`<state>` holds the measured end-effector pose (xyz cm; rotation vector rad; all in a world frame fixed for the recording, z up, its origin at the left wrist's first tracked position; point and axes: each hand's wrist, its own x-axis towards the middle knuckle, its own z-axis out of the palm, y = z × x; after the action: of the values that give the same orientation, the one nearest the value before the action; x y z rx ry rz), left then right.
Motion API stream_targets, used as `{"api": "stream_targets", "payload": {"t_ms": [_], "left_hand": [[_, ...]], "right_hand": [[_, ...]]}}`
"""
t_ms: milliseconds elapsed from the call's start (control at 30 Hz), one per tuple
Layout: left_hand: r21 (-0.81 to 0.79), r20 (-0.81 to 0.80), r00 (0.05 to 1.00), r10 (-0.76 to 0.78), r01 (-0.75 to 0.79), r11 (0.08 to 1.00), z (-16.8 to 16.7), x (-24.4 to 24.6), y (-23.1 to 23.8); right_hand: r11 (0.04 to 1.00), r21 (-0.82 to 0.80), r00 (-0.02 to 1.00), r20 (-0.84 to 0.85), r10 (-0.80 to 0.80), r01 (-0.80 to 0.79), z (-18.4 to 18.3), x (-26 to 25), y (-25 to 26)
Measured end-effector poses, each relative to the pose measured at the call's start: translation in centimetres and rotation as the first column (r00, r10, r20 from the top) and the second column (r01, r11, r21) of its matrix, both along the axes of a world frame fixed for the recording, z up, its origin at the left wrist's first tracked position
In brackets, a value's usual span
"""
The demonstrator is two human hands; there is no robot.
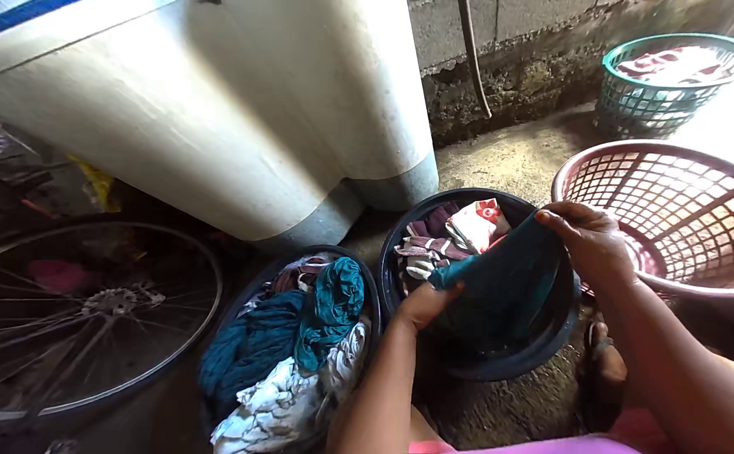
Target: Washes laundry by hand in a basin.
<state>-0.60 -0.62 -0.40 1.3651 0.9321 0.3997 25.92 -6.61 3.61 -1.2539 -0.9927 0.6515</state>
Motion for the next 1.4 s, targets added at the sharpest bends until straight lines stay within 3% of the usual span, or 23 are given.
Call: {"api": "stream_targets", "payload": {"t_ms": [33,100,167,267,333,400,467,600,667,733,867,1033,1167,1233,1300,1400], "left_hand": [[-0.127,0.059,0.988,0.141,-0.132,0.983,0.0,0.5,-0.4],[-0.280,0.022,0.943,0.331,-0.312,0.908,-0.1,1.5,-0.6],[-0.325,-0.014,0.925,0.380,-0.364,0.873,-0.5,1.9,-0.5],[-0.383,0.051,0.919,0.390,-0.343,0.858,-0.8,2.1,-0.4],[-0.441,0.148,0.912,0.383,-0.285,0.851,-0.4,1.8,-0.4],[-0.470,0.225,0.889,0.399,-0.260,0.844,0.4,1.3,-0.4],[-0.447,0.272,0.867,0.417,-0.270,0.853,0.9,0.5,-0.2],[-0.289,0.160,0.910,0.382,-0.327,0.900,1.1,-0.6,0.2],[-0.173,0.048,0.969,0.243,-0.231,0.957,0.9,-0.9,-0.2],[-0.167,0.006,0.998,0.069,-0.067,0.984,0.5,-1.0,-0.5],[-0.218,0.084,0.989,-0.123,0.139,0.966,-0.6,-1.2,-0.3],[-0.214,0.202,0.960,-0.194,0.236,0.948,-1.1,-1.0,-0.3],[-0.175,0.185,0.954,-0.236,0.268,0.947,-1.8,0.2,-0.8],[-0.190,0.207,0.968,-0.142,0.182,0.965,-1.9,0.6,-1.3],[-0.250,0.221,0.975,0.019,0.038,0.967,-1.5,0.9,-1.5],[-0.331,0.248,0.943,0.223,-0.134,0.934,-0.8,1.0,-1.1]], "right_hand": [[0.997,-0.081,0.996,0.087,-0.010,0.017,-0.4,0.5,0.4],[0.964,-0.262,0.919,0.389,0.058,0.050,-1.6,1.5,1.2],[0.884,-0.466,0.804,0.513,0.300,-0.033,-2.6,1.2,1.7],[0.677,-0.632,0.656,0.333,0.677,-0.378,-5.1,-1.1,2.0],[0.588,-0.615,0.570,0.260,0.780,-0.525,-7.4,-3.2,1.7],[0.606,-0.563,0.599,0.228,0.767,-0.562,-8.3,-4.4,1.7],[0.663,-0.509,0.728,0.098,0.678,-0.549,-6.8,-4.5,1.6],[0.888,-0.238,0.920,-0.112,0.377,-0.393,-4.6,-2.8,1.8],[0.941,-0.116,0.935,-0.204,0.291,-0.318,-4.4,-2.5,2.0],[0.961,-0.057,0.945,-0.204,0.254,-0.270,-4.0,-2.7,1.9],[0.982,-0.010,0.978,-0.094,0.184,-0.186,-3.8,-2.6,1.6],[0.994,-0.010,0.993,-0.041,0.110,-0.111,-3.8,-1.8,1.6],[0.995,-0.053,0.993,0.066,0.093,-0.089,-4.3,-2.2,1.8],[0.984,-0.172,0.959,0.268,0.089,-0.043,-4.9,-2.0,2.1],[0.930,-0.362,0.879,0.423,0.219,-0.057,-5.0,-1.3,2.5],[0.825,-0.502,0.846,0.293,0.445,-0.260,-5.2,-1.0,2.8]]}}
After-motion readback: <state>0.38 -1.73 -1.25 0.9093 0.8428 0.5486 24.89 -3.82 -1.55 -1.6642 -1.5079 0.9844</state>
